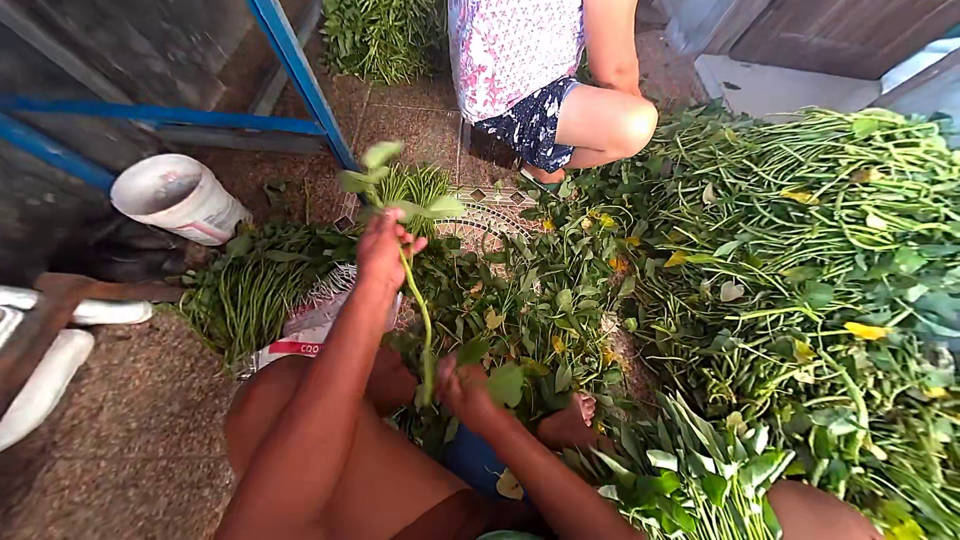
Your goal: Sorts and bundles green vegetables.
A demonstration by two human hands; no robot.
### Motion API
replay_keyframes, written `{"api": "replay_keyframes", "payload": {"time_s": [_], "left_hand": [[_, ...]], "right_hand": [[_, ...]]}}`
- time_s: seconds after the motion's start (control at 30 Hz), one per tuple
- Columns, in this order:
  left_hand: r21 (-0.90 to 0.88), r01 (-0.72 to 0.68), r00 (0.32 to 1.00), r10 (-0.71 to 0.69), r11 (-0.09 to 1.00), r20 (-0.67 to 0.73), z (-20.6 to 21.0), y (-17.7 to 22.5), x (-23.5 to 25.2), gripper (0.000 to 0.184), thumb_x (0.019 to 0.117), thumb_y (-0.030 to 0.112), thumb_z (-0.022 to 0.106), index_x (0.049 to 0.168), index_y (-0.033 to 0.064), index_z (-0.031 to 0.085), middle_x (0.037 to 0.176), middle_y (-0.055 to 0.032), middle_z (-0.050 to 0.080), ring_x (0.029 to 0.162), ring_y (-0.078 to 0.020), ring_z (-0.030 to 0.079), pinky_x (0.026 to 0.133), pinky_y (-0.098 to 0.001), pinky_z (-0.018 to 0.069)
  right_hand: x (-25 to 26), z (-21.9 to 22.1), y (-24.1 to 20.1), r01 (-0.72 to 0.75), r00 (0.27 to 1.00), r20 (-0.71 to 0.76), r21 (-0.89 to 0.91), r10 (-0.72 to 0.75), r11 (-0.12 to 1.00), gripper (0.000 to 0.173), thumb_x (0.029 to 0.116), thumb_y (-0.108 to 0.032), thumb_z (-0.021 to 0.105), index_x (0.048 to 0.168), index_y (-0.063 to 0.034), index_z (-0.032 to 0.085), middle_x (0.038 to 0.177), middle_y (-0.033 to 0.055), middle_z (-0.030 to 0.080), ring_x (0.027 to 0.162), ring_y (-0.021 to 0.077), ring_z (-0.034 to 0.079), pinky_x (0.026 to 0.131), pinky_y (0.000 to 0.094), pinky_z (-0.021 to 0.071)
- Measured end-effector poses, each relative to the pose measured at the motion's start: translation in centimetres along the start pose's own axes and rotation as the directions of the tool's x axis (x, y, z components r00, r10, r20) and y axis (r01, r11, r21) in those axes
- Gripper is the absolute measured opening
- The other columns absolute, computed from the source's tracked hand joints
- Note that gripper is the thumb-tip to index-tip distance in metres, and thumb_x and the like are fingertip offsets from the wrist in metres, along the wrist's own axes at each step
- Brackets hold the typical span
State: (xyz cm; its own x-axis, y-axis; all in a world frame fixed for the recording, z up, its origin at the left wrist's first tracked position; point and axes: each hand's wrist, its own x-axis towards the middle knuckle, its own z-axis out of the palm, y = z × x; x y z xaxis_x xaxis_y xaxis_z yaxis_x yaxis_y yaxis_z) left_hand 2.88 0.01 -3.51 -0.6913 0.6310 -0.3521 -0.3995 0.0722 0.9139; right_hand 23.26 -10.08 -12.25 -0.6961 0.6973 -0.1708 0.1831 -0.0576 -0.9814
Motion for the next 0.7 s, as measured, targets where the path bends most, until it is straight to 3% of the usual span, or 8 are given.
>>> {"api": "replay_keyframes", "payload": {"time_s": [0.1,0.17,0.2,0.27,0.33,0.43,0.6,0.7], "left_hand": [[-0.027,-0.116,0.985,0.112,0.993,-0.13,-1.6,2.1,2.8,0.023,0.1127,0.03,0.037,0.113,0.0137,0.054,0.071,0.0078,0.044,0.052,-0.0031,0.045,0.056,-0.02,0.0494],[-0.035,-0.093,0.989,0.089,0.995,-0.121,-1.6,2.6,3.0,0.018,0.1113,0.029,0.043,0.11,0.0159,0.056,0.073,0.008,0.048,0.05,-0.001,0.043,0.051,-0.0159,0.0454],[-0.037,-0.046,0.997,0.044,0.998,-0.06,-1.4,2.6,2.6,0.013,0.1098,0.025,0.046,0.109,0.0159,0.054,0.076,0.0076,0.054,0.05,0.0005,0.045,0.05,-0.0142,0.0445],[-0.034,0.098,0.992,-0.095,0.995,0.081,-0.5,2.2,1.3,0.014,0.1086,0.022,0.046,0.108,0.0133,0.057,0.082,0.005,0.064,0.053,0.001,0.051,0.05,-0.0129,0.0453],[-0.006,0.234,0.956,-0.228,0.972,0.186,0.4,1.7,0.0,0.02,0.1094,0.021,0.044,0.108,0.0106,0.06,0.082,0.0035,0.066,0.057,-0.0016,0.057,0.056,-0.0158,0.0511],[0.009,0.3,0.928,-0.294,0.954,0.23,0.8,1.5,-0.5,0.021,0.1086,0.018,0.047,0.106,0.0073,0.064,0.064,0.0052,0.044,0.051,-0.0079,0.047,0.068,-0.0314,0.0592],[0.001,0.295,0.921,-0.285,0.955,0.267,1.0,2.4,0.8,0.018,0.1083,0.018,0.049,0.111,0.0078,0.062,0.064,0.0052,0.041,0.051,-0.0089,0.047,0.069,-0.0351,0.0613],[0.028,0.302,0.924,-0.299,0.953,0.238,1.6,2.8,1.0,0.02,0.108,0.018,0.05,0.114,0.0066,0.064,0.073,0.0011,0.055,0.059,-0.0089,0.058,0.064,-0.0252,0.0585]], "right_hand": [[-0.9,-0.6,2.1,-0.227,0.881,0.329,-0.337,0.34,0.914,0.034,0.1034,-0.016,0.059,0.127,0.0083,0.062,0.112,0.0259,0.069,0.101,0.0325,0.068,0.096,0.048,0.0536],[0.6,-1.9,3.8,-0.366,0.64,0.338,-0.655,0.69,0.661,0.063,0.0943,-0.033,0.075,0.142,0.0013,0.052,0.119,0.0282,0.066,0.101,0.0414,0.069,0.089,0.0613,0.0542],[1.6,-2.7,4.6,-0.41,0.58,0.277,-0.713,0.766,0.569,0.071,0.0903,-0.034,0.079,0.144,0.001,0.049,0.119,0.0295,0.066,0.1,0.0443,0.069,0.087,0.0647,0.0537],[4.6,-5.2,5.6,-0.508,0.599,0.136,-0.697,0.789,0.506,0.074,0.0939,-0.029,0.075,0.153,-0.0032,0.038,0.126,0.0288,0.063,0.106,0.0428,0.067,0.092,0.0607,0.0537],[8.0,-7.8,7.6,-0.617,0.71,-0.053,-0.527,0.702,0.584,0.057,0.1003,-0.018,0.064,0.151,-0.0023,0.045,0.134,0.0293,0.06,0.118,0.0428,0.064,0.101,0.0578,0.0513],[12.3,-10.5,11.7,-0.648,0.761,-0.266,-0.368,0.592,0.667,0.038,0.1059,-0.012,0.049,0.142,-0.0025,0.058,0.138,0.0254,0.061,0.129,0.039,0.059,0.11,0.0536,0.0453],[14.2,-12.1,16.8,-0.668,0.708,-0.208,-0.506,0.675,0.545,0.062,0.1086,-0.028,0.047,0.163,-0.0084,0.025,0.161,0.0358,0.024,0.145,0.0498,0.036,0.117,0.0565,0.0362],[11.9,-12.1,17.8,-0.758,0.607,-0.279,-0.486,0.744,0.435,0.053,0.1088,-0.033,0.045,0.148,0.0018,0.048,0.15,0.0288,0.049,0.138,0.041,0.051,0.113,0.0555,0.0422]]}}
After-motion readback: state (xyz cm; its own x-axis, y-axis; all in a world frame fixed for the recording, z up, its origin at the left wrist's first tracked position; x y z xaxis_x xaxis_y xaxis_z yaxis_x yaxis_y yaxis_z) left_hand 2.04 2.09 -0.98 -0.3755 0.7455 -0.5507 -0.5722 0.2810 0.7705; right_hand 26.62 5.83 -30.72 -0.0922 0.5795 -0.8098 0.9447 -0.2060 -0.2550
